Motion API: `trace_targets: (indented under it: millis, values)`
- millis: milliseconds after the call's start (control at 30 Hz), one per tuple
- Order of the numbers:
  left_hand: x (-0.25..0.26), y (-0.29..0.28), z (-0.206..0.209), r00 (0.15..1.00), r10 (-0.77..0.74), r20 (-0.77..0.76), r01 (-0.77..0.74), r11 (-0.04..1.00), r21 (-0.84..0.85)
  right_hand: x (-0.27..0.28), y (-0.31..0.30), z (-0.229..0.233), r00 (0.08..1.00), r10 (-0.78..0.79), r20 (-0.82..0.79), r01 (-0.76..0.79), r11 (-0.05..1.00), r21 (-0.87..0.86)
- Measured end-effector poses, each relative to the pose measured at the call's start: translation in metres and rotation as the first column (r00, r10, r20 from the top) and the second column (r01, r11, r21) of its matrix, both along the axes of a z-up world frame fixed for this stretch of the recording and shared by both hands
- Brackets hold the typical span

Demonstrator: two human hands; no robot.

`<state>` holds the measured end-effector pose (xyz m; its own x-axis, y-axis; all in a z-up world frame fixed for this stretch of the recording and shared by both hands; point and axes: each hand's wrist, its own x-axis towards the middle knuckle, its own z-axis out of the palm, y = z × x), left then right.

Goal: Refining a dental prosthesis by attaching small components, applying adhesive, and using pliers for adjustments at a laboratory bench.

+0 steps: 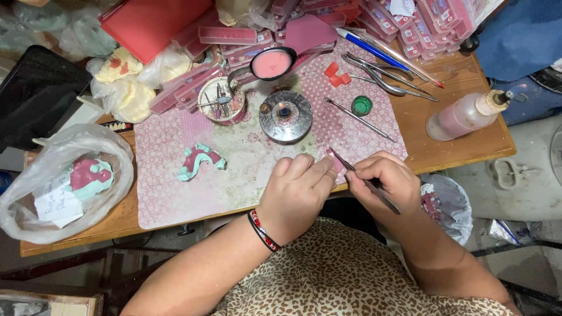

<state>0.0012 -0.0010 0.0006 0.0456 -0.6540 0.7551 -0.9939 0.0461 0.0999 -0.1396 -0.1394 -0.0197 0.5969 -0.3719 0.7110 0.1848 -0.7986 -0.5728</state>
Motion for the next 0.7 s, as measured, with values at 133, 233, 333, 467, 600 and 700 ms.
trace_targets:
  millis: [133, 233, 333, 467, 600, 700]
  values:
    - [0.0, 0.0, 0.001, 1.0, 0.003, -0.012, -0.003, 1.0, -0.003, -0.001, 0.0, 0.002, 1.0, 0.01, 0.007, -0.01, 1.0, 0.029]
    - [0.0, 0.0, 0.0, 1.0, 0.007, -0.014, -0.007, 1.0, -0.002, -0.001, 0.001, 0.003, 1.0, 0.003, -0.006, -0.003, 1.0, 0.009]
    - [0.001, -0.001, 0.0, 1.0, 0.013, -0.009, -0.013, 1.0, -0.003, 0.0, -0.001, 0.005, 0.999, 0.025, -0.02, -0.025, 1.0, -0.008]
    - [0.001, 0.001, 0.001, 1.0, -0.002, -0.008, 0.002, 1.0, 0.018, 0.0, -0.003, 0.009, 0.998, 0.045, -0.039, -0.046, 0.998, -0.035]
    - [0.001, 0.0, -0.001, 1.0, -0.007, -0.019, 0.007, 1.0, 0.019, -0.002, -0.01, 0.005, 0.995, 0.091, -0.045, -0.09, 0.996, 0.011]
    - [0.001, 0.001, -0.002, 1.0, -0.013, -0.021, 0.014, 1.0, 0.023, -0.002, -0.006, 0.006, 0.997, 0.069, -0.046, -0.07, 0.998, -0.007]
